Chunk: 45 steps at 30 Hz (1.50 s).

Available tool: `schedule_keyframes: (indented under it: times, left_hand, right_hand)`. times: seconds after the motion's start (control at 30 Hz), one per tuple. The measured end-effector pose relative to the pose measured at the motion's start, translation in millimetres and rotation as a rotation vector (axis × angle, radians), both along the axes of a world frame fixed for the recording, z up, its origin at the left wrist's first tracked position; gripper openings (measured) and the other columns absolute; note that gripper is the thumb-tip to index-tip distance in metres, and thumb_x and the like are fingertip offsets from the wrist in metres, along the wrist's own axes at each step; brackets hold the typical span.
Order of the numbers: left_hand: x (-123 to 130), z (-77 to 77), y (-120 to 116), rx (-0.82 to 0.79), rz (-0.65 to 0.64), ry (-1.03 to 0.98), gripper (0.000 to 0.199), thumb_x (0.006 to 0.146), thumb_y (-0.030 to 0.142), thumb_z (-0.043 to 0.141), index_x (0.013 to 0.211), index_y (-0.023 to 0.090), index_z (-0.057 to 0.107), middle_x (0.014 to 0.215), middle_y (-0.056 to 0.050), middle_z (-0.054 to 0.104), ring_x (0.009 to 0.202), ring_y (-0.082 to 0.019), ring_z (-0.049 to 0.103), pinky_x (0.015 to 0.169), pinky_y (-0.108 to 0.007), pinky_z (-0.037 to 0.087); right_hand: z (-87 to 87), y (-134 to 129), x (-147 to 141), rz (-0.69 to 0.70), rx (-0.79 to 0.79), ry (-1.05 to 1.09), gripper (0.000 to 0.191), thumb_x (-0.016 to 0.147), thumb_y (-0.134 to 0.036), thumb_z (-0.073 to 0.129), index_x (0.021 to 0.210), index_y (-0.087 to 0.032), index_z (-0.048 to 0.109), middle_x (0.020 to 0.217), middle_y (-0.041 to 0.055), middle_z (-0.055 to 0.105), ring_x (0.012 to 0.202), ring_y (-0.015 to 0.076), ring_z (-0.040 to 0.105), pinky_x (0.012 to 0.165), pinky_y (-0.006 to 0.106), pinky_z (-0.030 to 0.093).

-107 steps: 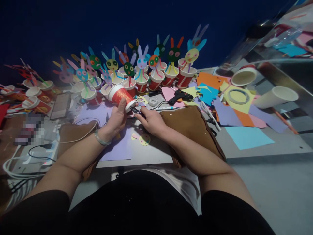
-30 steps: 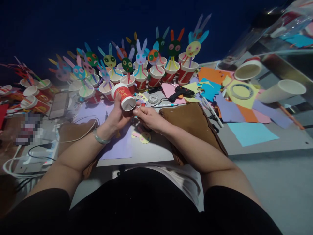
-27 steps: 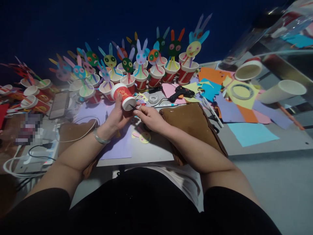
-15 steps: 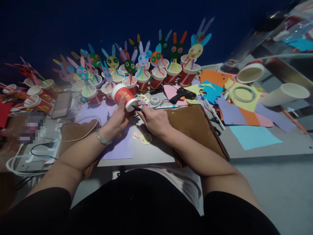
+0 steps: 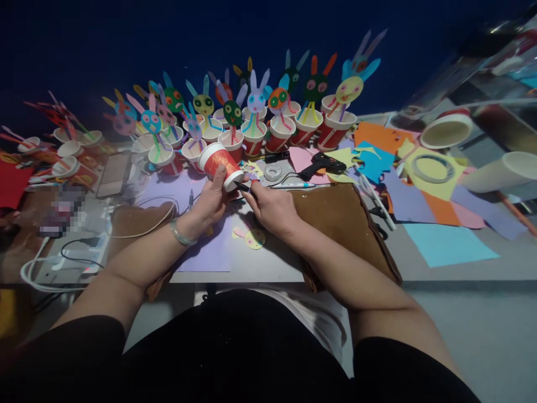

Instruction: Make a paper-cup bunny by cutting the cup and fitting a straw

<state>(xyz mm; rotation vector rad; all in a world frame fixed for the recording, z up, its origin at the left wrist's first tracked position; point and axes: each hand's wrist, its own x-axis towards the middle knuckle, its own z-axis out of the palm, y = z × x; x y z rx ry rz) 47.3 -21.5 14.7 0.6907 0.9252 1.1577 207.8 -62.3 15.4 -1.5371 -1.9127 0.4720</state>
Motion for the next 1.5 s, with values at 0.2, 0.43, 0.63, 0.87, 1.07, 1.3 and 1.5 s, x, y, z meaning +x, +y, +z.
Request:
schedule_keyframes:
  times: [0.2,0.43,0.63,0.87,1.07,1.3,1.5]
  left_hand:
    - [-0.8,-1.3,-0.4,0.033,-0.016,0.016,0.06,0.072,0.074,0.086,0.091,0.019,0.072,0.086,-0.005,0.082,0.083,-0.018,0.078,0.07,-0.026,0.055]
    - [0.4,3.1,-2.0,0.024,-0.008,-0.007,0.061,0.072,0.074,0.086,0.089,0.017,0.072,0.085,-0.007,0.083,0.084,-0.019,0.079,0.073,-0.027,0.056]
    - [0.3,-2.0,0.7,-0.018,0.001,0.006,0.058,0.075,0.072,0.086,0.092,0.018,0.071,0.081,-0.003,0.079,0.077,-0.014,0.074,0.066,-0.024,0.049]
    - [-0.1,-3.4,0.4,-0.013,-0.044,-0.032,0.06,0.077,0.075,0.082,0.092,0.018,0.073,0.09,-0.007,0.082,0.091,-0.02,0.078,0.078,-0.028,0.057]
    - [-0.8,-1.5,4.6,-0.105,-0.117,-0.095,0.067,0.083,0.086,0.067,0.092,0.019,0.073,0.09,-0.012,0.083,0.102,-0.03,0.081,0.082,-0.038,0.064]
    - [-3.7,4.0,5.6,-0.144,-0.124,-0.093,0.071,0.088,0.087,0.058,0.1,0.02,0.076,0.091,-0.013,0.084,0.103,-0.033,0.082,0.078,-0.04,0.066]
    - [-4.0,2.9,5.0,-0.14,-0.139,-0.096,0.076,0.084,0.091,0.06,0.101,0.019,0.077,0.094,-0.015,0.084,0.106,-0.035,0.081,0.074,-0.039,0.067]
  right_hand:
    - [3.4,1.7,0.5,0.102,-0.168,0.225,0.039,0.098,-0.054,0.06,0.075,-0.024,0.05,0.062,-0.0013,0.046,0.059,0.014,0.038,0.06,0.03,0.022]
    - [0.3,6.0,-0.8,0.249,-0.541,0.652,0.054,0.092,-0.072,0.063,0.075,-0.026,0.041,0.055,-0.0091,0.036,0.047,0.0095,0.027,0.049,0.026,0.021]
    - [-3.5,-2.9,-0.7,-0.038,0.069,-0.185,0.036,0.105,-0.05,0.053,0.091,-0.019,0.064,0.077,0.0088,0.067,0.065,0.017,0.046,0.062,0.034,0.016]
    - [-1.4,4.6,1.3,0.118,-0.116,0.15,0.037,0.1,-0.053,0.055,0.079,-0.023,0.055,0.067,0.0004,0.051,0.065,0.016,0.043,0.064,0.03,0.026]
    - [0.8,7.0,-0.1,0.204,-0.182,0.415,0.038,0.095,-0.055,0.059,0.075,-0.022,0.053,0.07,-0.0023,0.048,0.069,0.0147,0.043,0.07,0.029,0.035]
    - [2.3,0.5,-1.5,0.202,-0.1,0.314,0.032,0.09,-0.053,0.063,0.086,-0.021,0.06,0.073,-0.001,0.055,0.067,0.0149,0.045,0.066,0.029,0.034]
    - [2.6,-3.4,-1.0,0.217,-0.047,0.221,0.03,0.098,-0.048,0.054,0.098,-0.019,0.065,0.076,0.0013,0.06,0.069,0.0163,0.051,0.07,0.03,0.037]
